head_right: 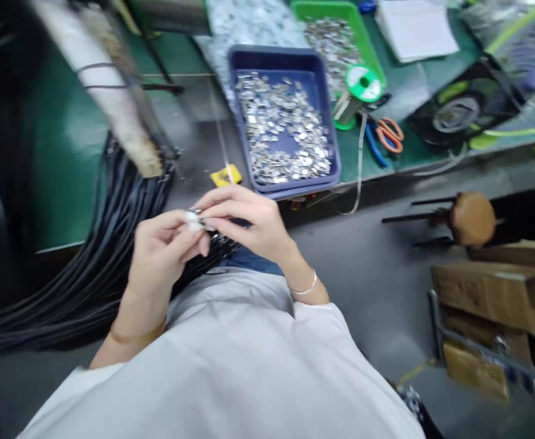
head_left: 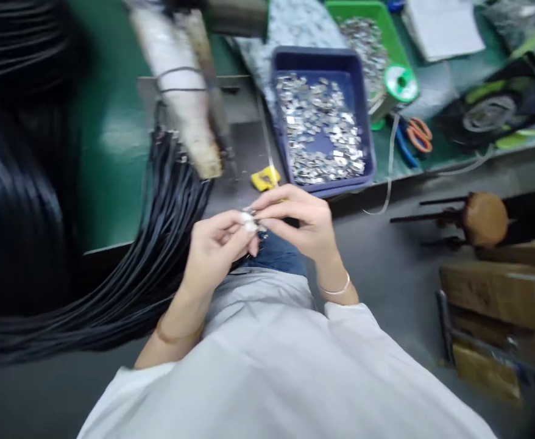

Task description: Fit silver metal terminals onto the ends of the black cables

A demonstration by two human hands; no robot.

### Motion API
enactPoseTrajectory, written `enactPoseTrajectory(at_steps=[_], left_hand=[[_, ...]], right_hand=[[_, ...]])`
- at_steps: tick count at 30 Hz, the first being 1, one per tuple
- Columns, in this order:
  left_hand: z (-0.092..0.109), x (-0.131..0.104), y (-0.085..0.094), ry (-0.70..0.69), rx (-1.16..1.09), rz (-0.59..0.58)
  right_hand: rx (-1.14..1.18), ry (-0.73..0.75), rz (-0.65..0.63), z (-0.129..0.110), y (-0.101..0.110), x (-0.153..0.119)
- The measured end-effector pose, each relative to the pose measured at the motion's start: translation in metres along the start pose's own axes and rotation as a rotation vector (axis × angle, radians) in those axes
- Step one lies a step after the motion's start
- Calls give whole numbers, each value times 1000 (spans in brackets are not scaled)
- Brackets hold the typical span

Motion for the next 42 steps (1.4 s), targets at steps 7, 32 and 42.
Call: enactPoseTrajectory(at_steps=[7,32,42], left_hand=[[3,3,-2,109,-150,-116],[10,6,2,-180,269,118],[12,8,-2,-176,180,216]], right_hand=[[8,-113,26,3,-2,0],[38,-207,64,7,-4,-1],[9,-240,292,4,-5,0]])
Point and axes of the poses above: each hand's wrist, its own x-axis towards the middle knuckle, its own y-axis out of the back of the hand, z = x × y, the point moved 3 cm from there along x, towards the middle knuckle, and after that the axes turned 10 degrees about -z, right-handed, at the moved point
